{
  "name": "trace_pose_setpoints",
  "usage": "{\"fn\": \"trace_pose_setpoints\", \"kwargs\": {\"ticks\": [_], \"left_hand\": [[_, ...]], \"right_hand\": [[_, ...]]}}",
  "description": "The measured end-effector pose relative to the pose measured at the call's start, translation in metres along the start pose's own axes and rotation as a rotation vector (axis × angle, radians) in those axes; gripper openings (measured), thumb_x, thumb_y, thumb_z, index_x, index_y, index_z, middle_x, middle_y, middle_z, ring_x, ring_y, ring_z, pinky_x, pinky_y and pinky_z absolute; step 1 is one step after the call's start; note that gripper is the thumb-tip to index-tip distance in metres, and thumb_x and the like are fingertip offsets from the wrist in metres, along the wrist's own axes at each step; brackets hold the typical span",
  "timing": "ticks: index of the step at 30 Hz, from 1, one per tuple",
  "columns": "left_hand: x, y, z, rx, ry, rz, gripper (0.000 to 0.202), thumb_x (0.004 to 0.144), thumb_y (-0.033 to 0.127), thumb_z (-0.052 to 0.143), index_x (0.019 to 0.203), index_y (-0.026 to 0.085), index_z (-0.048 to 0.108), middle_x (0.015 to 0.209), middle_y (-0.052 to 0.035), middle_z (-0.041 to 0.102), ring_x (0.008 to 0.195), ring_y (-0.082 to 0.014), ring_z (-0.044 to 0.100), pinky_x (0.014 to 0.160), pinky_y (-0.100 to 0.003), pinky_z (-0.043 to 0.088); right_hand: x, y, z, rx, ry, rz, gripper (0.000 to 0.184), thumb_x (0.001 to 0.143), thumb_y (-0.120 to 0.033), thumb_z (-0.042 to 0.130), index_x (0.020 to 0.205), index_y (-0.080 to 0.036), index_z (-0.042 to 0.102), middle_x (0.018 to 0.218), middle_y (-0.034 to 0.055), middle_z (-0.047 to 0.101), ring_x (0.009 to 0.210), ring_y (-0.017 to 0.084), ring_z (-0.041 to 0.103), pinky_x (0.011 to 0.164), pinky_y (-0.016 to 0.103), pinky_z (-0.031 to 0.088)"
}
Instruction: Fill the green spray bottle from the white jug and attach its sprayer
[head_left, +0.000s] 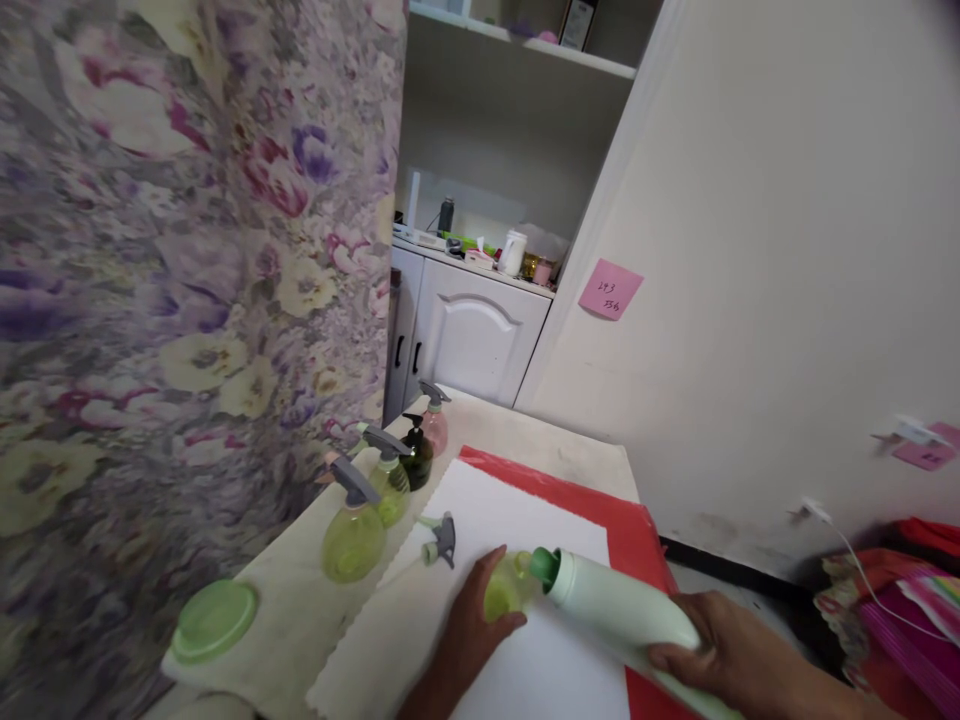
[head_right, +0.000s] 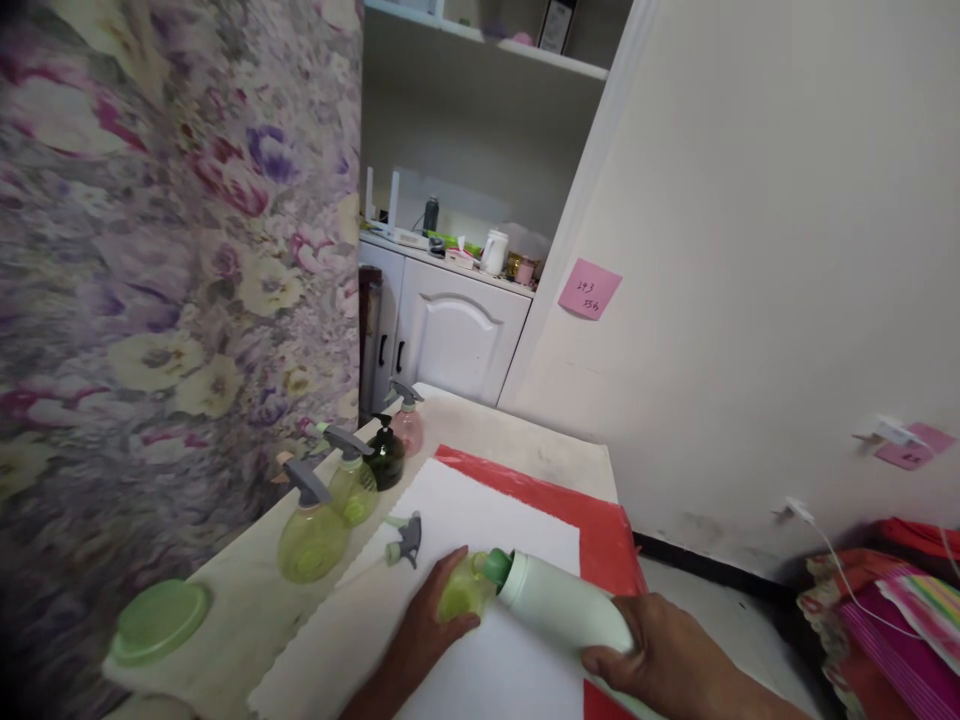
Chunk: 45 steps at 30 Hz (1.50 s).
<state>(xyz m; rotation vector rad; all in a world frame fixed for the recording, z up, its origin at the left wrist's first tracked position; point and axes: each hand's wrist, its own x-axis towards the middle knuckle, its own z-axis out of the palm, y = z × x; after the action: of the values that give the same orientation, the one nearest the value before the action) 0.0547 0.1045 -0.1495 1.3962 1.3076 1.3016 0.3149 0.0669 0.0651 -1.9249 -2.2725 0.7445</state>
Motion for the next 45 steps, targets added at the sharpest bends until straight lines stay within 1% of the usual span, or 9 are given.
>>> {"fn": "trace_pose_setpoints", "kwargs": {"ticks": [6, 10, 14, 20, 25, 32, 37, 43, 45], "left_hand": [[0.0, -0.002, 0.0, -0.02, -0.001, 0.007, 0.075, 0.059, 0.011, 0.073, 0.131, 0.027, 0.057, 0.14, -0.0043, 0.057, 0.134, -0.0306, 0.045, 0.116, -0.039, 0.031], [0.001, -0.002, 0.0, -0.013, -0.017, 0.006, 0.076, 0.059, 0.012, 0.073, 0.131, 0.03, 0.055, 0.14, -0.0025, 0.056, 0.135, -0.0296, 0.043, 0.116, -0.04, 0.03], [0.002, -0.003, 0.001, -0.014, -0.03, -0.006, 0.078, 0.059, 0.011, 0.072, 0.132, 0.029, 0.053, 0.142, -0.0037, 0.055, 0.135, -0.0287, 0.043, 0.117, -0.039, 0.03], [0.003, -0.004, 0.001, -0.021, -0.043, -0.006, 0.079, 0.059, 0.013, 0.074, 0.133, 0.029, 0.053, 0.142, -0.0043, 0.054, 0.136, -0.0306, 0.041, 0.117, -0.04, 0.029], [0.002, -0.005, 0.0, -0.03, -0.048, -0.009, 0.081, 0.058, 0.015, 0.077, 0.133, 0.034, 0.053, 0.142, -0.0023, 0.054, 0.136, -0.0319, 0.041, 0.116, -0.041, 0.029], [0.002, -0.002, -0.001, -0.017, -0.048, -0.018, 0.082, 0.057, 0.015, 0.075, 0.134, 0.031, 0.052, 0.144, -0.0043, 0.052, 0.138, -0.0315, 0.038, 0.118, -0.04, 0.026], [0.002, -0.001, -0.001, -0.009, -0.048, -0.02, 0.08, 0.059, 0.018, 0.075, 0.134, 0.031, 0.052, 0.144, -0.0031, 0.053, 0.138, -0.0309, 0.04, 0.117, -0.041, 0.028], [0.001, -0.003, -0.001, -0.006, -0.03, 0.009, 0.081, 0.059, 0.013, 0.074, 0.136, 0.028, 0.052, 0.145, -0.005, 0.052, 0.138, -0.0322, 0.04, 0.118, -0.045, 0.028], [0.0, -0.002, -0.002, -0.007, -0.022, 0.026, 0.08, 0.06, 0.013, 0.075, 0.135, 0.027, 0.052, 0.144, -0.0059, 0.053, 0.137, -0.0324, 0.041, 0.117, -0.045, 0.029]], "right_hand": [[0.002, -0.003, -0.004, -0.086, -0.015, 0.019, 0.024, 0.075, -0.042, 0.062, 0.07, -0.018, 0.066, 0.066, 0.0015, 0.069, 0.057, 0.015, 0.054, 0.052, 0.024, 0.029], [0.002, -0.004, -0.006, -0.144, -0.026, 0.04, 0.025, 0.076, -0.043, 0.059, 0.072, -0.019, 0.065, 0.068, 0.0015, 0.069, 0.06, 0.016, 0.056, 0.054, 0.024, 0.031], [0.002, -0.001, -0.006, -0.159, -0.046, 0.014, 0.025, 0.075, -0.043, 0.06, 0.073, -0.018, 0.065, 0.068, 0.0019, 0.069, 0.059, 0.015, 0.056, 0.054, 0.024, 0.032], [0.005, 0.004, -0.005, -0.147, -0.057, -0.026, 0.026, 0.076, -0.044, 0.06, 0.074, -0.018, 0.065, 0.068, 0.0015, 0.069, 0.061, 0.016, 0.058, 0.054, 0.024, 0.034], [0.004, 0.003, -0.005, -0.166, -0.045, -0.022, 0.023, 0.075, -0.042, 0.061, 0.074, -0.019, 0.065, 0.068, 0.0017, 0.07, 0.061, 0.016, 0.058, 0.054, 0.024, 0.035], [0.004, 0.004, -0.004, -0.092, -0.065, -0.018, 0.023, 0.075, -0.04, 0.061, 0.074, -0.018, 0.065, 0.067, 0.0004, 0.067, 0.06, 0.015, 0.054, 0.054, 0.024, 0.035], [0.007, 0.01, -0.001, -0.065, -0.061, -0.027, 0.024, 0.075, -0.041, 0.062, 0.074, -0.017, 0.065, 0.066, -0.0001, 0.066, 0.059, 0.014, 0.053, 0.053, 0.023, 0.034], [0.004, 0.015, 0.003, 0.109, -0.062, -0.039, 0.034, 0.077, -0.05, 0.06, 0.083, -0.018, 0.068, 0.078, 0.0022, 0.071, 0.069, 0.018, 0.06, 0.057, 0.023, 0.041], [0.003, 0.015, 0.003, 0.17, -0.075, -0.028, 0.038, 0.077, -0.054, 0.06, 0.086, -0.017, 0.068, 0.079, 0.003, 0.071, 0.068, 0.017, 0.06, 0.056, 0.023, 0.041]]}}
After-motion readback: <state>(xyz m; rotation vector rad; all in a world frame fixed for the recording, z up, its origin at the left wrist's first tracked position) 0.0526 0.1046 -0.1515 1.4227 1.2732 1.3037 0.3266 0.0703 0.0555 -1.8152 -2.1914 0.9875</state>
